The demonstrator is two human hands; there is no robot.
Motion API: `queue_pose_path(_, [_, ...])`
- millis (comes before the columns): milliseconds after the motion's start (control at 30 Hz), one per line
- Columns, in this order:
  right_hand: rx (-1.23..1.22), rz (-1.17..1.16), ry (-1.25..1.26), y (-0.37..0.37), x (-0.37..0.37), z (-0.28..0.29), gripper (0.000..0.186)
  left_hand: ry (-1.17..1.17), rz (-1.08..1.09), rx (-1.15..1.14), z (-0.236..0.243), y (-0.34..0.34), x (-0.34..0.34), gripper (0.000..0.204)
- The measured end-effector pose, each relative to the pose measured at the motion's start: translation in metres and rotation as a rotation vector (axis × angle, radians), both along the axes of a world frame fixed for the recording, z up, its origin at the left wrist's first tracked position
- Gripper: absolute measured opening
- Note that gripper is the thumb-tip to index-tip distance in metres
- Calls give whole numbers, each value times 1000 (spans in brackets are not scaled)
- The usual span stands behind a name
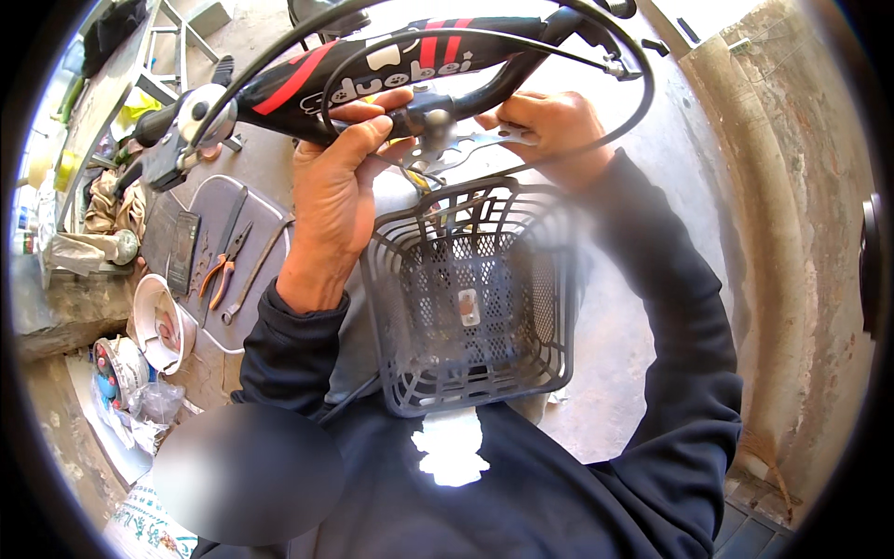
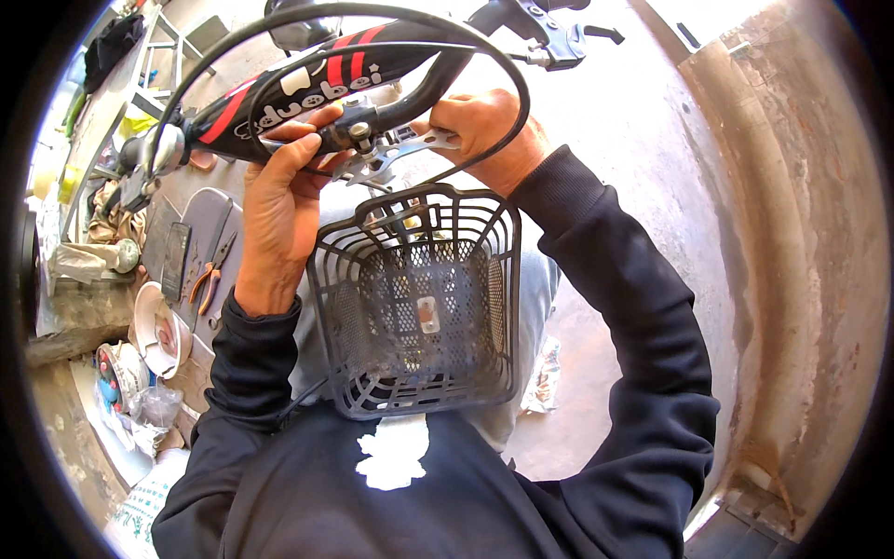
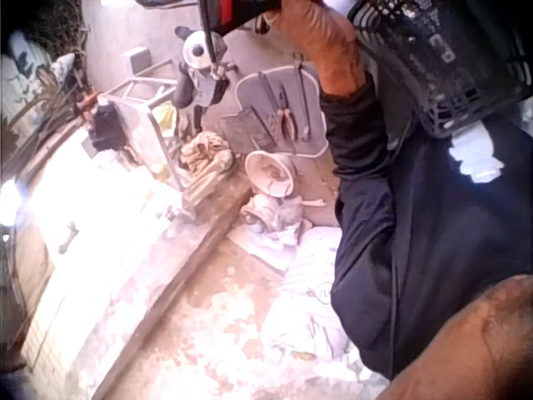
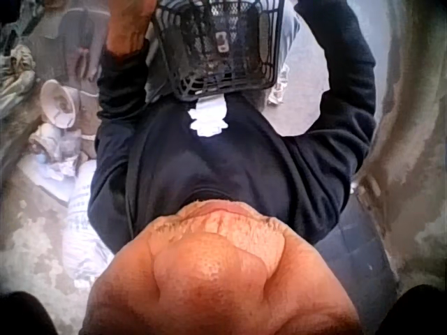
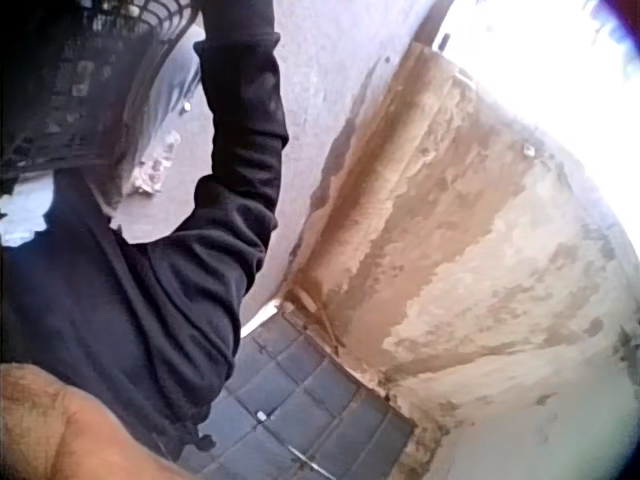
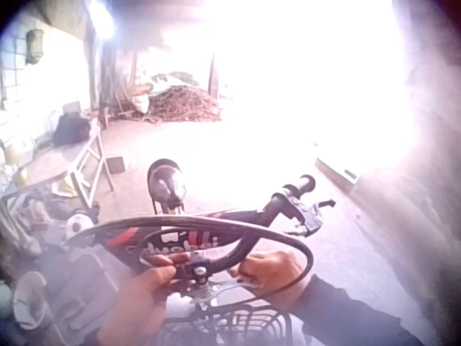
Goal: The person is working on the handlebar area of a bicycle, specifically manipulating a cable and a metal bracket near the stem. They repeatedly adjust the cable's position and the bracket's alignment with their hands, appearing to secure or fine-tune the connection. The task involves precise hand movements to manage the cable tension and component placement.
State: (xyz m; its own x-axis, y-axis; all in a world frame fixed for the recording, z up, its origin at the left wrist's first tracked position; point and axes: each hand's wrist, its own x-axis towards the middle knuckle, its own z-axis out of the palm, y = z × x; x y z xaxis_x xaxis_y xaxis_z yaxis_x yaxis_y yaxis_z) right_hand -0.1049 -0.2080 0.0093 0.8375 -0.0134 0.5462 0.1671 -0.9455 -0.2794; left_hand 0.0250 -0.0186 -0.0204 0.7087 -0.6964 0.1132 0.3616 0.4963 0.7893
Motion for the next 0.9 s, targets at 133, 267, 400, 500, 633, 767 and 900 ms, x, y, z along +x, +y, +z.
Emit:
queue_pose_path(133, [51,-7,79,3,-8,5,14,41,-33,18,0,-3,1,10])
queue_pose_path(267, [-43,-81,110,11,-11,13,16,40,-10,23,1,1,2,12])
queue_pose_path(400, [-25,-97,212,8,-17,14,20,32,-12,33,1,-1,1,11])
queue_pose_path(500, [-53,-88,278,13,-20,24,21,42,-10,34,0,-2,1,8])
queue_pose_path(633, [-118,-107,280,19,-23,31,18,24,-24,30,-1,0,3,10])
queue_pose_path(767, [-152,-129,260,22,-25,33,15,27,-29,16,-3,-2,4,10])
queue_pose_path(900, [-178,-119,225,22,-26,31,14,21,-27,24,-2,-2,4,10])
